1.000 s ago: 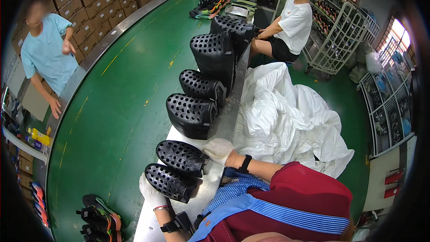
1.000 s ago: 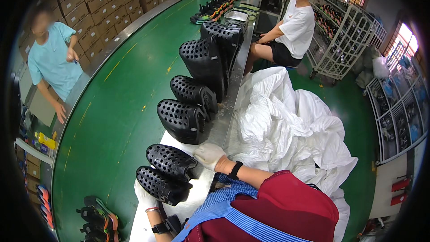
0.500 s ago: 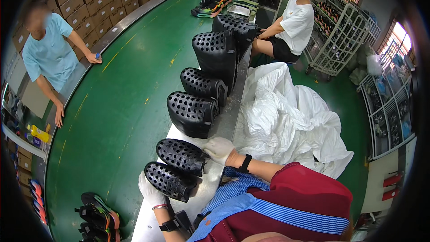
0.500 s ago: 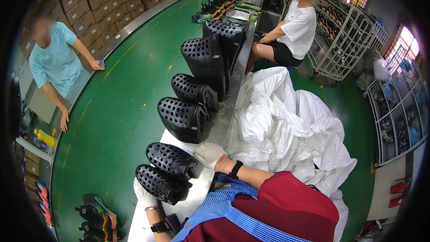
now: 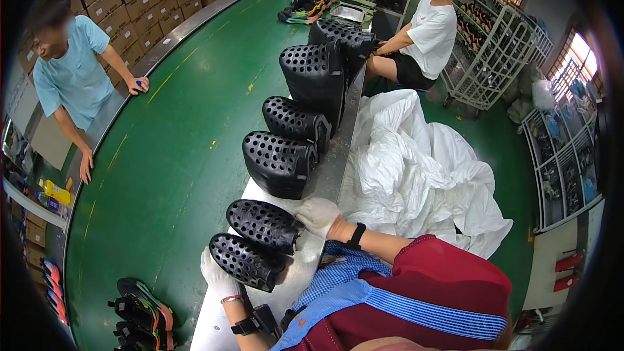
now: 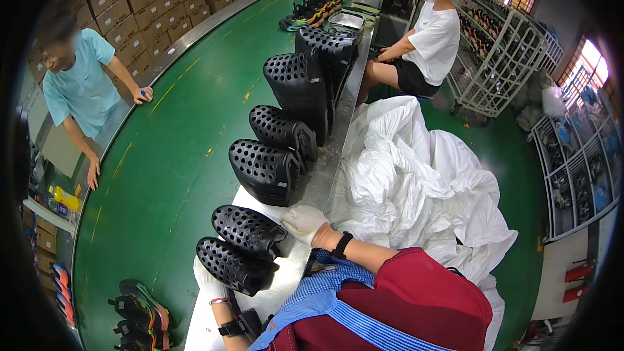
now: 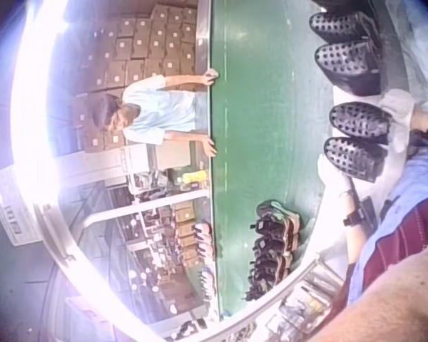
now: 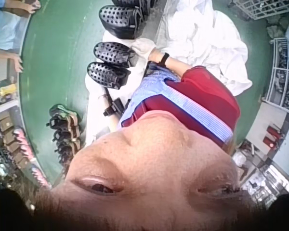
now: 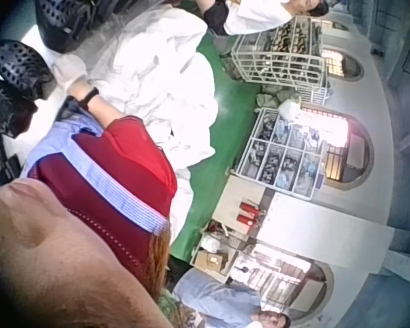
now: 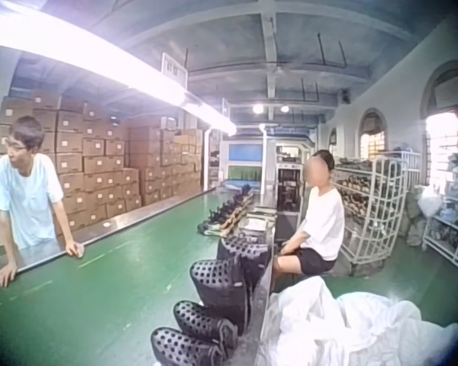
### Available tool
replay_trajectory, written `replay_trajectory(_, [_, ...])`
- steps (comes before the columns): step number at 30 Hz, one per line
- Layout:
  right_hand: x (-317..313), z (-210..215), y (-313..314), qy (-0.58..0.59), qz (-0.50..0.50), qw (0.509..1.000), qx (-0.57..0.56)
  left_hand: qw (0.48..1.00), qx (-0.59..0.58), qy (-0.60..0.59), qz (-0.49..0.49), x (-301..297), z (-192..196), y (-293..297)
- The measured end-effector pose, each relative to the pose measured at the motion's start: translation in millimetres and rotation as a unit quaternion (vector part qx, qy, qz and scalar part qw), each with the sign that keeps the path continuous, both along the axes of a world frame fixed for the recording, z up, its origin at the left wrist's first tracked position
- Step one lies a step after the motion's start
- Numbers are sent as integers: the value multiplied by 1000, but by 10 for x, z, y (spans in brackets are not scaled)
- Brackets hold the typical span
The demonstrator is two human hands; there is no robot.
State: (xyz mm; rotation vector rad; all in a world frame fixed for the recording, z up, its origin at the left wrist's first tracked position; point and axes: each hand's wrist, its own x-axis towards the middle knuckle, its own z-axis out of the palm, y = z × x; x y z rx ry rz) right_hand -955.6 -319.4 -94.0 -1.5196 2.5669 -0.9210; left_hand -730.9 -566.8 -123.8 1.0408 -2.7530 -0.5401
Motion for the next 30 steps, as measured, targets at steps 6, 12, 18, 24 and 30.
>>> replay_trajectory(6, [6, 7, -6, 2, -1, 1000, 2, 1000, 10, -5, -6, -10, -46, -33])
replay_trajectory(12, [-8, 10, -8, -6, 6, 999, 40, 1000, -1, 7, -12, -7, -17, -9])
replay_trajectory(18, [1, -51, 12, 6, 1, 1000, -3, 1000, 27, 4, 2, -35, 11, -16])
replay_trajectory(24, [7, -33, 11, 2, 0, 1000, 10, 1000, 6, -11, -8, -23, -66, -49])
replay_trajectory(30, [9, -40, 10, 4, -1, 1000, -6, 1000, 23, 13, 6, 19, -215, -91])
